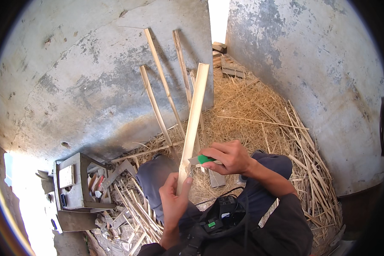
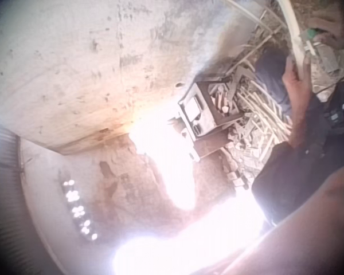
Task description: The person sits on a straw-covered floor and uses a green utility knife to shave thin strips from a long bamboo pole. They hold the pole with their left hand and scrape the surface with the knife in their right hand, creating a pile of bamboo shavings.
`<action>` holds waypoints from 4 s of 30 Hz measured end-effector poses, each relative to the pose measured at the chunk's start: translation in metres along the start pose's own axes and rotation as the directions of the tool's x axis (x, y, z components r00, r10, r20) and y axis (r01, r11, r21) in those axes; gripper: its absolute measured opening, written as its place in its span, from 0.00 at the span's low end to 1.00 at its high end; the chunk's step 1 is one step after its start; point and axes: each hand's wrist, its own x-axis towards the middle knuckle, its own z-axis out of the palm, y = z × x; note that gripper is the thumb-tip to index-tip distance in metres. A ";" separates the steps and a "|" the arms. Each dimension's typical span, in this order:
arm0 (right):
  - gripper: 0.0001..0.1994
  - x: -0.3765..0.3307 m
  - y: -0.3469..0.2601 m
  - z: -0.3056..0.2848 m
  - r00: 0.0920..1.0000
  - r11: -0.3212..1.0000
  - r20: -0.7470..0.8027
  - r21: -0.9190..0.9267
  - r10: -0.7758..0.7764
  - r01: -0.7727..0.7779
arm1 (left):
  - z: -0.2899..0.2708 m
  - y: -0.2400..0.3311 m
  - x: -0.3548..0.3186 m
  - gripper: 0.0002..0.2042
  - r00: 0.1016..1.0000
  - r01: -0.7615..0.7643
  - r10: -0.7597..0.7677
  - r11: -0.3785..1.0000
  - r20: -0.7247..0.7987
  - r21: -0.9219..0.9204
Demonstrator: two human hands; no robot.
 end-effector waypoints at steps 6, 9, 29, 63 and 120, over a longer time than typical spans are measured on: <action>0.16 -0.001 0.000 -0.002 1.000 0.997 -0.021 -0.075 0.009 -0.011 | 0.005 0.009 -0.001 0.09 0.998 -0.052 0.055 0.995 -0.035 0.085; 0.16 0.000 0.000 -0.002 0.998 0.996 -0.053 -0.089 -0.016 0.011 | 0.008 0.011 -0.003 0.08 0.999 -0.027 0.028 0.999 -0.019 0.039; 0.18 0.004 0.017 -0.007 0.984 0.971 -0.176 -0.235 0.009 -0.051 | 0.000 -0.008 -0.011 0.08 0.985 0.134 -0.117 0.982 0.125 -0.135; 0.19 0.000 0.092 -0.061 0.767 0.847 -0.458 -0.054 0.449 -0.528 | -0.021 -0.024 -0.025 0.09 0.987 0.101 -0.120 0.979 0.103 0.176; 0.17 0.006 0.075 -0.035 0.874 0.888 -0.401 -0.243 0.275 -0.391 | -0.019 -0.028 -0.036 0.12 0.941 0.210 -0.217 0.976 0.258 0.053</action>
